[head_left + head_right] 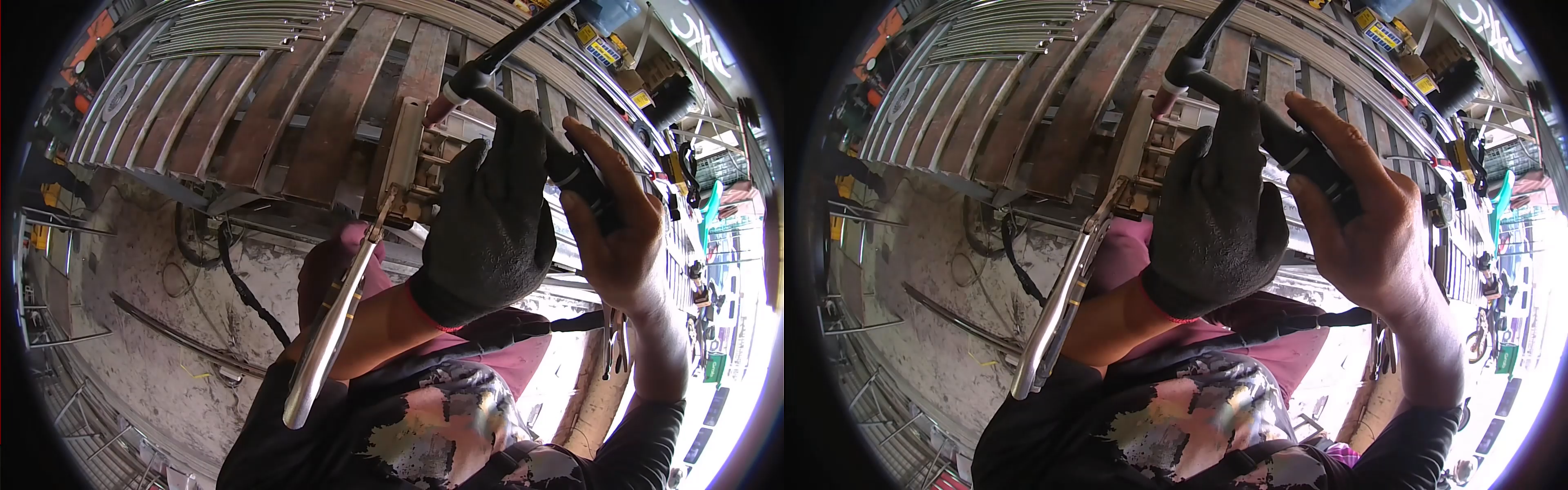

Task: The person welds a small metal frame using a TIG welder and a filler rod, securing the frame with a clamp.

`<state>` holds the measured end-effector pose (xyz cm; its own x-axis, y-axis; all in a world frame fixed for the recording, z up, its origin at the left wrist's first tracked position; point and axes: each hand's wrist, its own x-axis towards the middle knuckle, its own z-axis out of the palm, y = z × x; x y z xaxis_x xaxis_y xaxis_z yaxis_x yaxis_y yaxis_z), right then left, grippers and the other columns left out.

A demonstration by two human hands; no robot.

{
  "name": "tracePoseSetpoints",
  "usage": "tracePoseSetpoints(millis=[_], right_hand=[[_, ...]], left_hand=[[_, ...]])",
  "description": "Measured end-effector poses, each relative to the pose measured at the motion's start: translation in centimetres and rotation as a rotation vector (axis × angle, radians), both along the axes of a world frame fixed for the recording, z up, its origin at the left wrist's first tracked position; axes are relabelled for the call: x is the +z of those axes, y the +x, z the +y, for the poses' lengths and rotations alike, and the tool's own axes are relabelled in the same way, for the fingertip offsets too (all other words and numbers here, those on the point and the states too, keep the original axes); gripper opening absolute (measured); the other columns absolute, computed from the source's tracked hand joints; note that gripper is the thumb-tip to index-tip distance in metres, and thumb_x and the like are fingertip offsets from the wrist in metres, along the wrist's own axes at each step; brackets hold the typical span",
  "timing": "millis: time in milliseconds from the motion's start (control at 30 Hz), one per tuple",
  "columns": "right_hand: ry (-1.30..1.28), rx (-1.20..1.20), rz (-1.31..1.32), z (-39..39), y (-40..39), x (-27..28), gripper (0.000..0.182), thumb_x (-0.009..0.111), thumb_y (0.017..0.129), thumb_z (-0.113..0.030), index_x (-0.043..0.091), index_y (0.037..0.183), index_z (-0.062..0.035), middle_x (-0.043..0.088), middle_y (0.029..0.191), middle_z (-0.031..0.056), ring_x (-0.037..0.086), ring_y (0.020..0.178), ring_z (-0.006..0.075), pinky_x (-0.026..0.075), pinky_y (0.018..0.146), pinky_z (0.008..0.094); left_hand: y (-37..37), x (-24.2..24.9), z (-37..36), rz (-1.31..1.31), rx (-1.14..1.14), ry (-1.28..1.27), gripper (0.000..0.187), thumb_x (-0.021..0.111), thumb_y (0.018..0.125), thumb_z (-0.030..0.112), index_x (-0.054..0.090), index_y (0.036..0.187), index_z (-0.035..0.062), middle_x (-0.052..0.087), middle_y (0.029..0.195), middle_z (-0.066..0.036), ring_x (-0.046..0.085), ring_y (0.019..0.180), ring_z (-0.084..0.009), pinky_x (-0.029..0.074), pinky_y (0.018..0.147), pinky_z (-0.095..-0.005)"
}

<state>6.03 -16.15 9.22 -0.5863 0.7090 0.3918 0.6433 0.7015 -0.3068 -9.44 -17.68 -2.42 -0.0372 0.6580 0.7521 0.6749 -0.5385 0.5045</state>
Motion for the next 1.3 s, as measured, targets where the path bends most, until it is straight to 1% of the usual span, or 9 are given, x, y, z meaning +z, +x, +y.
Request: tracePoseSetpoints(millis=[133, 233, 367, 767, 833, 1000, 1100, 1233, 1300], right_hand=[[-0.079, -0.056, -0.013, -0.2, 0.2, 0.2, 0.057, 0.071, 0.099, 0.001, 0.059, 0.154, -0.0058, 0.076, 0.133, 0.0193, 0.079, 0.116, 0.0312, 0.063, 0.096, 0.0396], [-0.104, -0.067, 0.001, -0.3, 0.2, 0.1, 0.057, 0.071, 0.099, -0.001, 0.059, 0.154, -0.0059, 0.076, 0.134, 0.0185, 0.079, 0.117, 0.0312, 0.063, 0.097, 0.0391], [0.033, 0.007, -0.024, 0.0, 0.1, 0.1, 0.059, 0.07, 0.099, 0.001, 0.056, 0.156, -0.0044, 0.073, 0.141, 0.0216, 0.076, 0.124, 0.0329, 0.061, 0.102, 0.0402], [-0.094, -0.029, -0.019, -0.4, 0.0, 0.5, 0.057, 0.07, 0.099, 0.002, 0.059, 0.154, -0.0057, 0.076, 0.135, 0.0201, 0.077, 0.121, 0.0303, 0.062, 0.1, 0.0394], [-0.105, -0.045, -0.011, -0.3, 0.1, 0.3, 0.056, 0.071, 0.099, 0.001, 0.06, 0.154, -0.0061, 0.077, 0.133, 0.0197, 0.077, 0.121, 0.0301, 0.062, 0.099, 0.0394], [0.078, 0.004, -0.051, -0.1, 0.2, 0.1, 0.059, 0.072, 0.1, -0.002, 0.056, 0.156, -0.0042, 0.072, 0.142, 0.022, 0.077, 0.121, 0.033, 0.062, 0.099, 0.0394], [-0.051, -0.09, 0.089, -0.9, 0.2, 0.0, 0.066, 0.074, 0.099, -0.004, 0.05, 0.16, -0.0008, 0.063, 0.155, 0.0228, 0.075, 0.126, 0.0353, 0.06, 0.1, 0.0389], [0.119, -0.217, 0.054, -2.4, 1.1, 0.9, 0.069, 0.068, 0.101, 0.001, 0.042, 0.165, -0.0007, 0.061, 0.157, 0.0204, 0.073, 0.124, 0.0259, 0.058, 0.098, 0.0344], [0.176, -0.295, 0.075, -3.8, 1.6, 1.6, 0.071, 0.06, 0.105, 0.008, 0.034, 0.171, -0.0032, 0.063, 0.153, 0.0179, 0.071, 0.119, 0.0167, 0.055, 0.096, 0.0302]], left_hand=[[0.8, -1.3, -0.6, 0.244, 0.262, 0.203, 0.048, 0.063, 0.098, 0.015, 0.06, 0.14, -0.0099, 0.06, 0.149, -0.032, 0.069, 0.128, -0.0412, 0.041, 0.122, -0.0532], [1.1, -1.3, -0.6, 0.158, 0.277, 0.166, 0.05, 0.062, 0.099, 0.015, 0.059, 0.14, -0.0126, 0.063, 0.145, -0.032, 0.069, 0.128, -0.0425, 0.045, 0.121, -0.0531], [0.1, -0.4, 0.1, 0.006, 0.009, 0.005, 0.077, 0.058, 0.099, 0.019, 0.032, 0.161, -0.0193, 0.052, 0.153, -0.038, 0.062, 0.132, -0.0442, 0.04, 0.121, -0.0531], [0.1, -0.2, 0.0, 0.006, 0.014, 0.021, 0.076, 0.06, 0.098, 0.019, 0.035, 0.159, -0.0191, 0.052, 0.156, -0.035, 0.059, 0.139, -0.0437, 0.04, 0.121, -0.0538], [0.6, -1.0, -0.8, 0.186, 0.2, 0.079, 0.076, 0.06, 0.098, 0.019, 0.034, 0.159, -0.0187, 0.051, 0.158, -0.035, 0.059, 0.141, -0.0435, 0.04, 0.122, -0.0537], [0.0, -0.1, -0.1, -0.031, -0.007, -0.005, 0.075, 0.057, 0.101, 0.021, 0.034, 0.161, -0.0175, 0.053, 0.156, -0.035, 0.06, 0.139, -0.0424, 0.038, 0.122, -0.0533], [0.1, -0.1, -0.2, 0.048, 0.014, -0.026, 0.076, 0.056, 0.102, 0.023, 0.032, 0.163, -0.0153, 0.051, 0.158, -0.035, 0.06, 0.138, -0.0404, 0.036, 0.123, -0.0528], [-0.7, 0.5, -0.9, 0.006, -0.096, 0.032, 0.074, 0.06, 0.099, 0.021, 0.039, 0.163, -0.0087, 0.045, 0.167, -0.029, 0.058, 0.143, -0.0348, 0.034, 0.124, -0.053], [-0.7, 0.8, -2.2, 0.02, -0.178, 0.086, 0.071, 0.064, 0.096, 0.02, 0.047, 0.162, -0.0022, 0.053, 0.161, -0.025, 0.063, 0.132, -0.0334, 0.036, 0.121, -0.0534]])
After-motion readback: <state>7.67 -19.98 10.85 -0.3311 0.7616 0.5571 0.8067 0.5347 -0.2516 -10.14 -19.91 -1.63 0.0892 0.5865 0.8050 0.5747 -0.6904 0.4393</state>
